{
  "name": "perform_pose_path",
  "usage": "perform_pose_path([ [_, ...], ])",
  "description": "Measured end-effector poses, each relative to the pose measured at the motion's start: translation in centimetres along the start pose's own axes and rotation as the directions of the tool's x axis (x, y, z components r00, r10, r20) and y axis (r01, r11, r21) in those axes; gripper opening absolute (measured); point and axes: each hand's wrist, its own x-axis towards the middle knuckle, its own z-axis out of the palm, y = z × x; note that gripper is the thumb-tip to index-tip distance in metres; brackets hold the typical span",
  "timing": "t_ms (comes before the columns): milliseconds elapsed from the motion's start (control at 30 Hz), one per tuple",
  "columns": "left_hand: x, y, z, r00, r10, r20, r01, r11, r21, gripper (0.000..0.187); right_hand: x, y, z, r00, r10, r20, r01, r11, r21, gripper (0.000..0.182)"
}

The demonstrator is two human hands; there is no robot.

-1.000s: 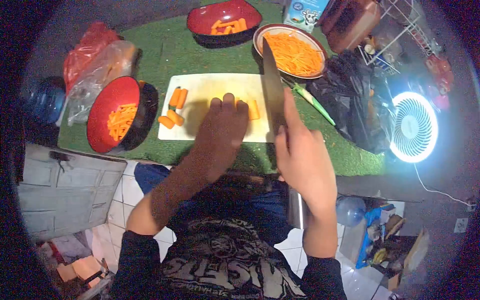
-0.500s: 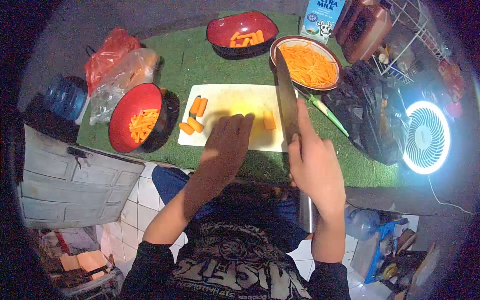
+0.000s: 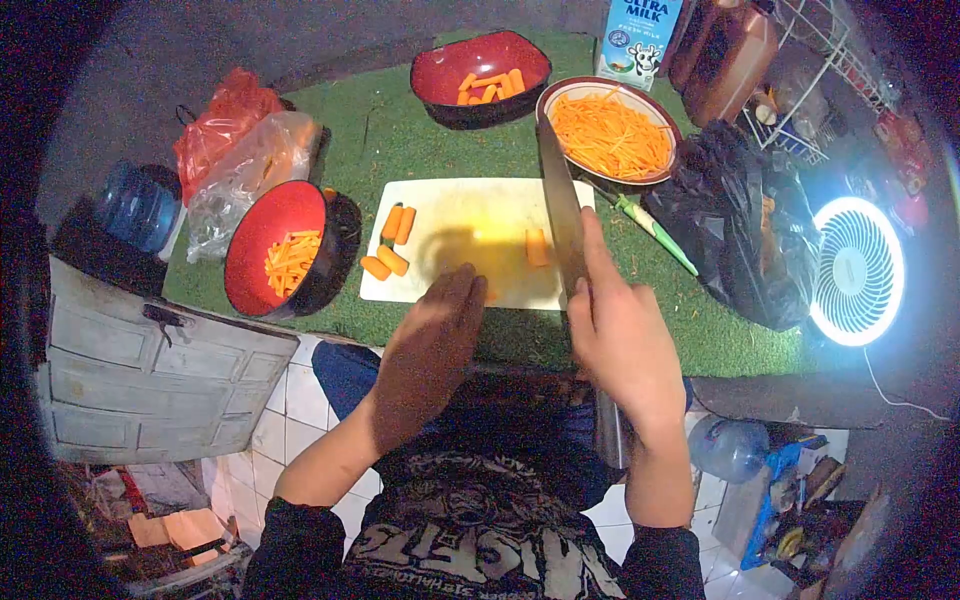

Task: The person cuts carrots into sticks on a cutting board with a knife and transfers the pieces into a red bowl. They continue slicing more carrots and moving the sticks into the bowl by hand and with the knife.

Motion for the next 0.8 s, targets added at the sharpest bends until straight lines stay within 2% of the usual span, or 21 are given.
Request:
perform_pose_path([
  [133,-0.9,-0.5,0.4,0.997,0.077,-0.017,-0.076,0.995,0.06,0.047,0.0,0.0,0.3,1.0,-0.011,-0.002,0.011,1.0,-0.012,0.066],
  [233,-1.3,-1.1,0.5,0.978,0.184,-0.1,-0.158,0.96,0.23,0.044,0.1,-0.4,0.4,1.0,-0.024,0.016,0.024,1.0,0.011,0.065],
  [333,-1.3,-1.4,0.0,0.989,0.123,-0.082,-0.113,0.987,0.116,0.04,0.2,-0.9,0.6,0.999,-0.037,0.016,0.037,0.999,0.013,0.065],
  [433,-1.4,-1.8,-2.1,0.998,-0.06,-0.006,0.055,0.94,-0.336,0.053,0.4,-1.4,0.7,0.998,-0.052,0.026,0.052,0.999,0.008,0.065],
  [467,-1.7,-2.4,-2.7,0.983,-0.068,-0.171,-0.009,0.911,-0.413,0.051,0.5,-1.5,0.8,0.998,-0.058,0.031,0.058,0.998,0.008,0.066],
  [533,-2.5,-4.3,-4.6,0.87,-0.119,-0.479,-0.17,0.838,-0.518,0.046,0.5,-1.8,1.0,0.996,-0.089,0.033,0.089,0.996,-0.019,0.067],
  [600,-2.7,-5.7,-8.9,0.854,-0.355,-0.379,0.242,0.918,-0.315,0.033,0.8,-2.6,1.1,0.993,-0.112,0.045,0.113,0.993,-0.022,0.067],
  [667,-3.1,-8.6,-11.3,0.798,-0.411,-0.441,0.27,0.897,-0.348,0.027,0.9,-3.9,1.1,0.988,-0.129,0.082,0.13,0.992,-0.007,0.068],
  [767,-4.1,-12.0,-11.7,0.71,-0.607,-0.356,0.336,0.736,-0.587,0.027,1.1,-5.5,1.8,0.97,-0.236,0.052,0.239,0.968,-0.077,0.07],
  [800,-4.6,-13.1,-11.8,0.729,-0.579,-0.366,0.357,0.777,-0.519,0.028,1.3,-6.1,2.0,0.967,-0.241,0.081,0.247,0.966,-0.075,0.071],
])
